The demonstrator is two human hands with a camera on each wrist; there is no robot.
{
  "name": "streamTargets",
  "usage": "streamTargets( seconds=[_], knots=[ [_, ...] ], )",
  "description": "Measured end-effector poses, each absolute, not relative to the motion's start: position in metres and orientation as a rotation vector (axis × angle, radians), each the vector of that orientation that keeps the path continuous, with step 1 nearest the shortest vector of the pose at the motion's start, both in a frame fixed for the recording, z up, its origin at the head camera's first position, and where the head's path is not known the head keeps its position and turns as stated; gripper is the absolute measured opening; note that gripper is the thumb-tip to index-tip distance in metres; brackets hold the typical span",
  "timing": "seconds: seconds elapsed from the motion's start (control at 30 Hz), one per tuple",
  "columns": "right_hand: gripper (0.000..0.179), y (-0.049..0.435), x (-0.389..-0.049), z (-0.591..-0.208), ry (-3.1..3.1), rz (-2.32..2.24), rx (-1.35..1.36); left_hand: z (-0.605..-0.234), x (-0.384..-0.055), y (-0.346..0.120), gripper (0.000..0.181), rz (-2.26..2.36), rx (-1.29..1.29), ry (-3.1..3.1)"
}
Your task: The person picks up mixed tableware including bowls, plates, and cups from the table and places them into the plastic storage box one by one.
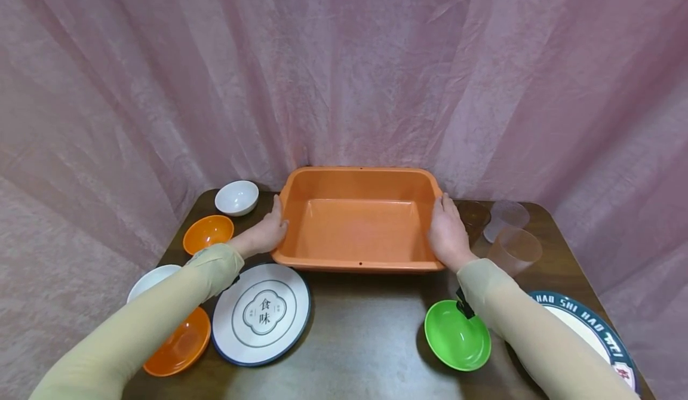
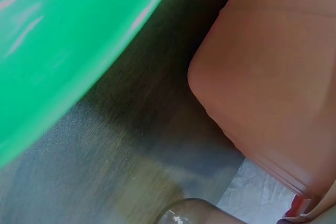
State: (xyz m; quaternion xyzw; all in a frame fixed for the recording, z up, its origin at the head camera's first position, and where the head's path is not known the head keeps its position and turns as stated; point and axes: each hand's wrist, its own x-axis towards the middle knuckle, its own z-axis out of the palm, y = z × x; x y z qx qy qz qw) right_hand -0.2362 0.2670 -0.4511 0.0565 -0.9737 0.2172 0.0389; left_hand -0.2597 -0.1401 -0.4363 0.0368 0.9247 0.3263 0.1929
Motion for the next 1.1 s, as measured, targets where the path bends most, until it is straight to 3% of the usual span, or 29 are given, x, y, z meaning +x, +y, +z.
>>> streamTargets(
  seconds=[1.1],
  knots=[
    [0.059,0.2603,-0.2368,-0.4517,-2.94,0.604,0.197,-0.433,-0.2571,-0.146,0.074,0.939,0.121,2.573]
  ],
)
